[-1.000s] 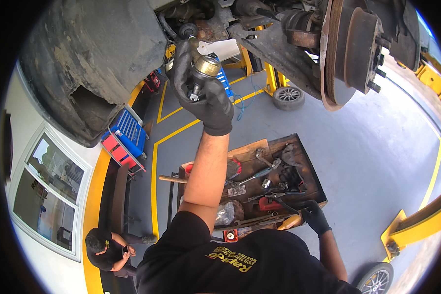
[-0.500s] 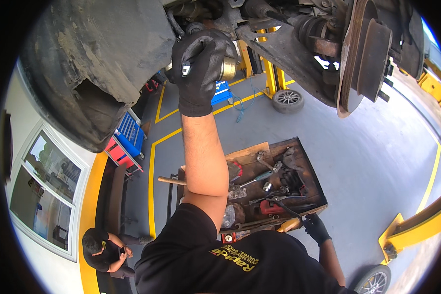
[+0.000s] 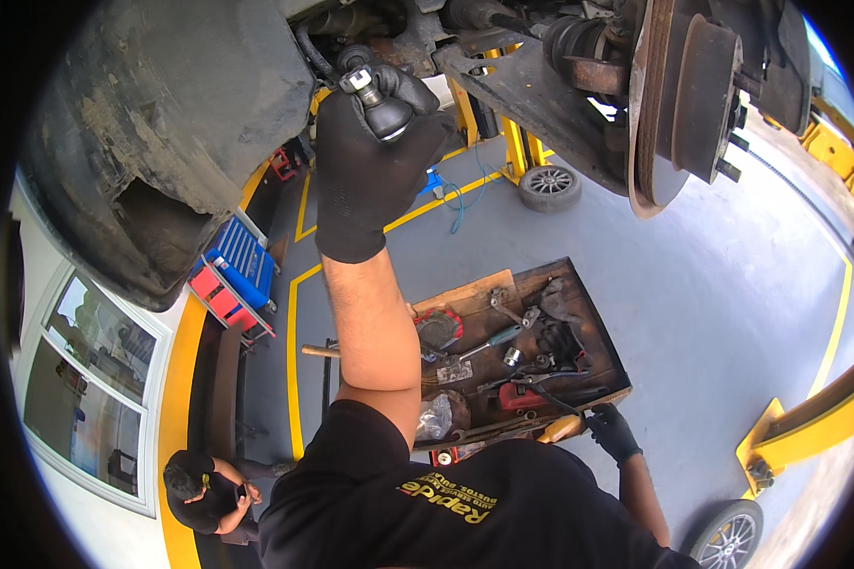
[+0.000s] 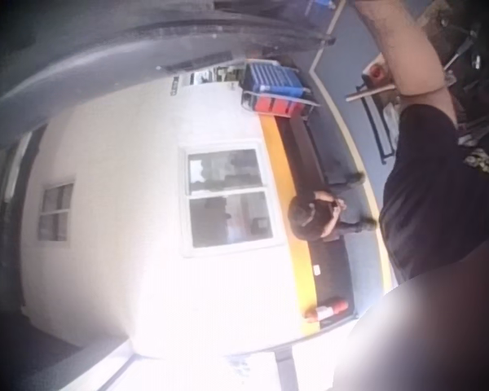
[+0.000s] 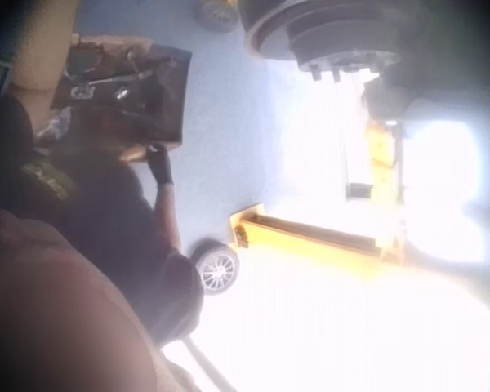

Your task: The person works under a lifted vehicle, using a wrench to loosen and remove bolts from the suspension assembly. They then retrieve a new suspension arm from a parts cart and install it onto the vehicle, securing it with bolts.

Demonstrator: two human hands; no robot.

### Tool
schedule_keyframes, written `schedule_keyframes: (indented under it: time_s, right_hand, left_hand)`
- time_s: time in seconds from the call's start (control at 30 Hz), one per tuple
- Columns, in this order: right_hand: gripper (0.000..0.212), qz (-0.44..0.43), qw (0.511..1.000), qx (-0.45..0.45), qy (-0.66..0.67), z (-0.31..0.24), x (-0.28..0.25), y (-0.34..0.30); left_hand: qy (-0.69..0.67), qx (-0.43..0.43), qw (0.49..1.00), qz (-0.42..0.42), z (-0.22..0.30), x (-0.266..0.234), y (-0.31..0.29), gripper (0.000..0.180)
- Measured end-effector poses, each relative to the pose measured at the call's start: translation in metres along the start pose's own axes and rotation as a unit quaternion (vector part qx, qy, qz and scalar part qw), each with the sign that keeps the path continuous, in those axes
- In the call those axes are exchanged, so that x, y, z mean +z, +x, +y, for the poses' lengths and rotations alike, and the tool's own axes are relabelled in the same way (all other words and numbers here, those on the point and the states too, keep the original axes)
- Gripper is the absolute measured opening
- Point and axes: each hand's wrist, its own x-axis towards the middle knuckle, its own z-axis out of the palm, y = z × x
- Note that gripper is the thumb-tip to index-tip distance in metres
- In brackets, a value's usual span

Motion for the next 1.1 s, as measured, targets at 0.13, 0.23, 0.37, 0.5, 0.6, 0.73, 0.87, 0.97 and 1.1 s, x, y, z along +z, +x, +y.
schedule_keyframes:
  time_s: [0.13,0.23,0.37,0.5,0.6,0.73,0.87,0.97,1.1]
  right_hand:
    - [0.040,0.006,1.000,-0.011,0.004,0.005,-0.004,0.003]
    - [0.037,-0.006,1.000,-0.025,0.005,0.003,-0.003,0.009]
    - [0.036,-0.018,0.999,-0.009,-0.026,0.000,0.003,0.014]
    - [0.041,-0.020,0.999,-0.018,-0.036,0.008,0.008,0.016]
    - [0.043,-0.021,0.999,0.003,-0.030,0.016,0.010,0.014]
    - [0.045,-0.056,0.994,-0.027,-0.094,-0.015,0.010,0.008]
    - [0.031,-0.089,0.942,-0.251,-0.203,-0.136,0.017,0.000]
    - [0.033,-0.008,0.873,-0.428,-0.233,-0.270,0.033,-0.007]
    - [0.055,0.185,0.672,-0.643,-0.318,-0.424,0.052,-0.045]
  left_hand:
    - [-0.011,-0.029,0.999,-0.029,0.008,-0.004,0.005,0.024]
    - [-0.024,-0.010,0.999,0.026,0.011,0.006,0.001,0.020]
    - [-0.085,0.012,0.976,0.201,0.015,0.038,-0.007,0.021]
    - [-0.005,0.041,0.964,0.264,0.007,0.049,-0.005,0.026]
    - [0.018,0.051,0.980,0.191,0.002,0.038,-0.006,0.023]
    - [0.077,0.088,0.990,0.081,0.001,0.015,0.003,0.037]
    - [0.107,0.038,0.993,-0.042,0.002,0.001,0.006,0.054]
    - [0.091,0.142,0.985,0.025,-0.004,-0.002,-0.007,0.066]
    - [0.016,0.123,0.985,0.124,-0.026,-0.005,-0.059,0.094]
